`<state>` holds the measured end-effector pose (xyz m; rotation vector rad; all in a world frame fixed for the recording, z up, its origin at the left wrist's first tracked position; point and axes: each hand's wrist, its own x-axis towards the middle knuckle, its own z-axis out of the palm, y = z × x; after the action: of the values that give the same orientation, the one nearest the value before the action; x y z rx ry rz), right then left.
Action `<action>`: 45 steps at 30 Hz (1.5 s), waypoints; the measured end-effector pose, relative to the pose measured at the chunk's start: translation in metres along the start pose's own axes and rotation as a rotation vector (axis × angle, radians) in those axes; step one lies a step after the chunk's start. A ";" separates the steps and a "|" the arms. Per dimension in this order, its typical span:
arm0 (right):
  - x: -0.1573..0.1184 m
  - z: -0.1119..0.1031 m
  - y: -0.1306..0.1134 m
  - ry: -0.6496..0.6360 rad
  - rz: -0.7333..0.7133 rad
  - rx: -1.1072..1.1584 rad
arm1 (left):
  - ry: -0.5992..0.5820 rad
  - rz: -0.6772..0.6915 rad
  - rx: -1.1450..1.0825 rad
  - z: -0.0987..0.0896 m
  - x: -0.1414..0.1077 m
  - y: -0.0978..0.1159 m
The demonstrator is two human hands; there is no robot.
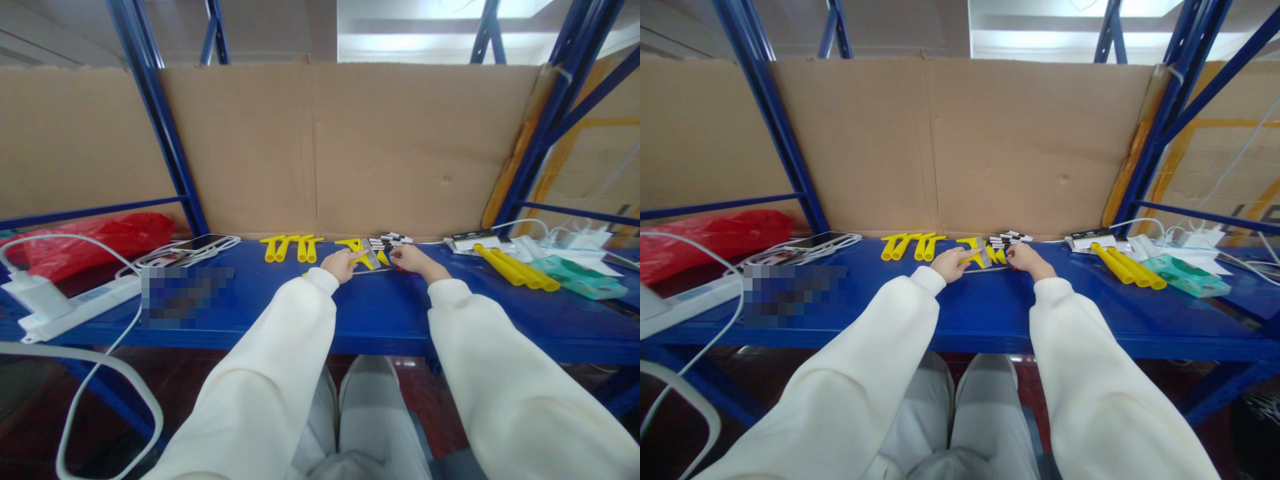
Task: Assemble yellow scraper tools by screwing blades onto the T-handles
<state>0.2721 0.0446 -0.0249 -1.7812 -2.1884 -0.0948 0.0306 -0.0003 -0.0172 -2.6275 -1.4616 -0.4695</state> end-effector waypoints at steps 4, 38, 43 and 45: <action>0.005 0.007 -0.007 -0.043 0.002 -0.038 | 0.001 -0.002 0.005 0.000 0.000 0.000; -0.007 -0.006 -0.025 -0.006 0.303 -0.046 | -0.003 0.019 -0.035 0.002 0.002 -0.003; -0.004 -0.013 -0.013 0.210 0.383 0.145 | 0.006 0.018 -0.049 0.003 0.003 -0.004; -0.003 -0.014 -0.009 0.302 0.398 0.205 | 0.014 0.014 -0.064 0.005 0.003 -0.004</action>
<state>0.2671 0.0368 -0.0108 -1.9027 -1.5512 -0.0422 0.0298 0.0058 -0.0208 -2.6759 -1.4474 -0.5405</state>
